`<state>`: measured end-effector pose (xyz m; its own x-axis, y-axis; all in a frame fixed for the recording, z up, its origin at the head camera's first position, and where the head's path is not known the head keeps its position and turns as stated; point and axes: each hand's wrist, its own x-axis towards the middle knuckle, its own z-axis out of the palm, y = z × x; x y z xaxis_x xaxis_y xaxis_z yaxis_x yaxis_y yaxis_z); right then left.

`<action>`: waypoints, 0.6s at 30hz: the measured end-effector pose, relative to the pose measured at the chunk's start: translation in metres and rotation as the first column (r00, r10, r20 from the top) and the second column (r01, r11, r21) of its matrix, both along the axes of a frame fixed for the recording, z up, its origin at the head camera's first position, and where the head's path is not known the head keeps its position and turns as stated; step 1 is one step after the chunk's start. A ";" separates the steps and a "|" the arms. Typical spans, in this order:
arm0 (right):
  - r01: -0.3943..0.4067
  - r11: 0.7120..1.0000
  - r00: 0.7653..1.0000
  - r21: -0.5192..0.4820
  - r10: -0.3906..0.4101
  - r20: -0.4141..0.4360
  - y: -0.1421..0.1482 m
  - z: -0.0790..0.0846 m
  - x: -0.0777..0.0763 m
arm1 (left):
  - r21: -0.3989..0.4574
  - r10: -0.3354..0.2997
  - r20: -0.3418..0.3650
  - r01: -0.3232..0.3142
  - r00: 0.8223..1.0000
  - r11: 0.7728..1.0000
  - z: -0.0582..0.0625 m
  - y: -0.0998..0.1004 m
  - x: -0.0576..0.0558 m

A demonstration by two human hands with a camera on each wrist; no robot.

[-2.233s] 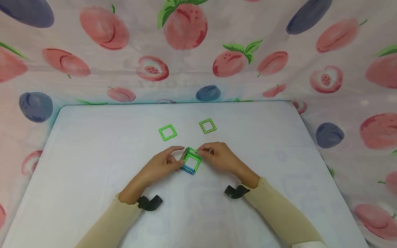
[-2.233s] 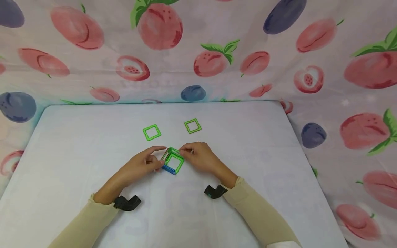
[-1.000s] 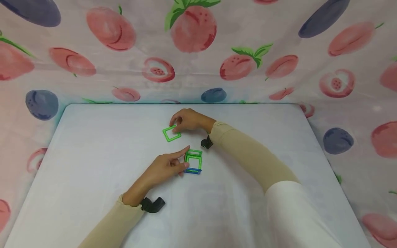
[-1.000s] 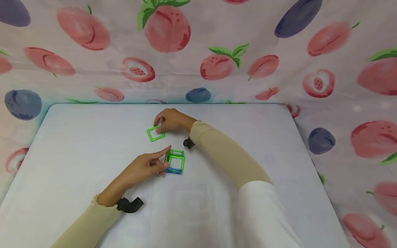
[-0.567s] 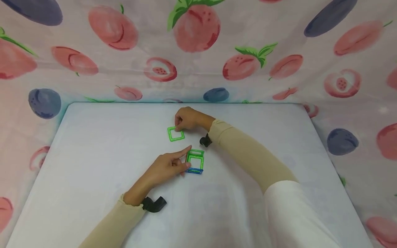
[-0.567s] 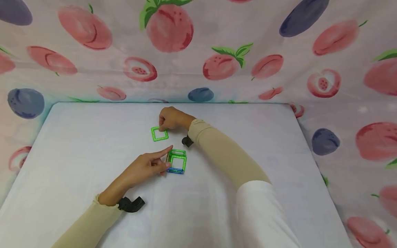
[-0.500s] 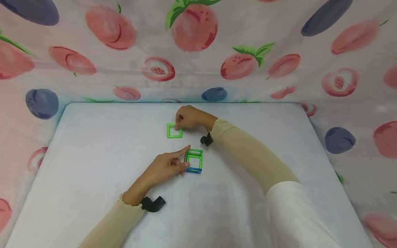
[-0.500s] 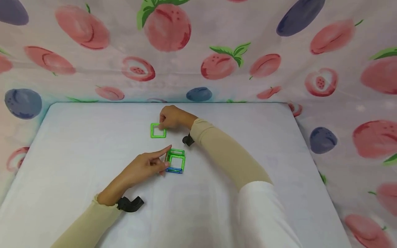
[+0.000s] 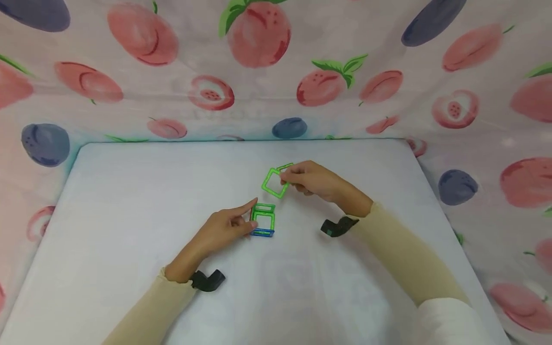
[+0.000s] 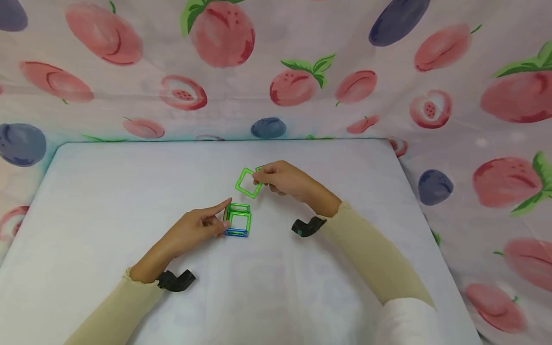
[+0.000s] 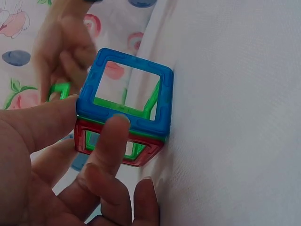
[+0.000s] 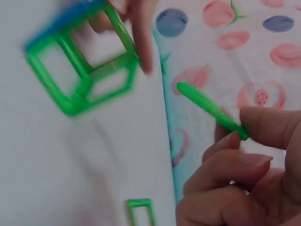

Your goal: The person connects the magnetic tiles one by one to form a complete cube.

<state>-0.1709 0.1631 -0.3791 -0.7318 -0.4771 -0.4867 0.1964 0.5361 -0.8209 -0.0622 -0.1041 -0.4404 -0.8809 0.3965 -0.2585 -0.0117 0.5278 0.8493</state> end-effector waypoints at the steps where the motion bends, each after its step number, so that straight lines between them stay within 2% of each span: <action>1: 0.009 1.000 0.999 -0.022 -0.008 0.034 0.005 -0.002 0.008 | -0.003 0.002 -0.002 -0.002 1.000 1.000 0.000 0.000 0.000; 6: 0.063 0.995 0.992 -0.071 -0.054 0.117 0.020 -0.017 0.047 | -0.004 0.009 -0.018 -0.009 1.000 1.000 -0.002 -0.001 0.001; 10: 0.106 0.991 0.989 -0.075 -0.097 0.114 0.024 -0.037 0.070 | 0.000 0.005 -0.030 -0.005 1.000 1.000 -0.004 -0.001 0.001; 14: 0.086 0.996 0.996 -0.028 -0.085 0.031 0.020 -0.054 0.083 | 0.004 0.005 -0.030 -0.004 1.000 1.000 -0.005 -0.001 0.002; 18: 0.059 0.997 0.994 0.054 -0.054 -0.094 0.013 -0.060 0.090 | 0.000 0.010 -0.028 -0.010 1.000 1.000 -0.005 0.000 0.003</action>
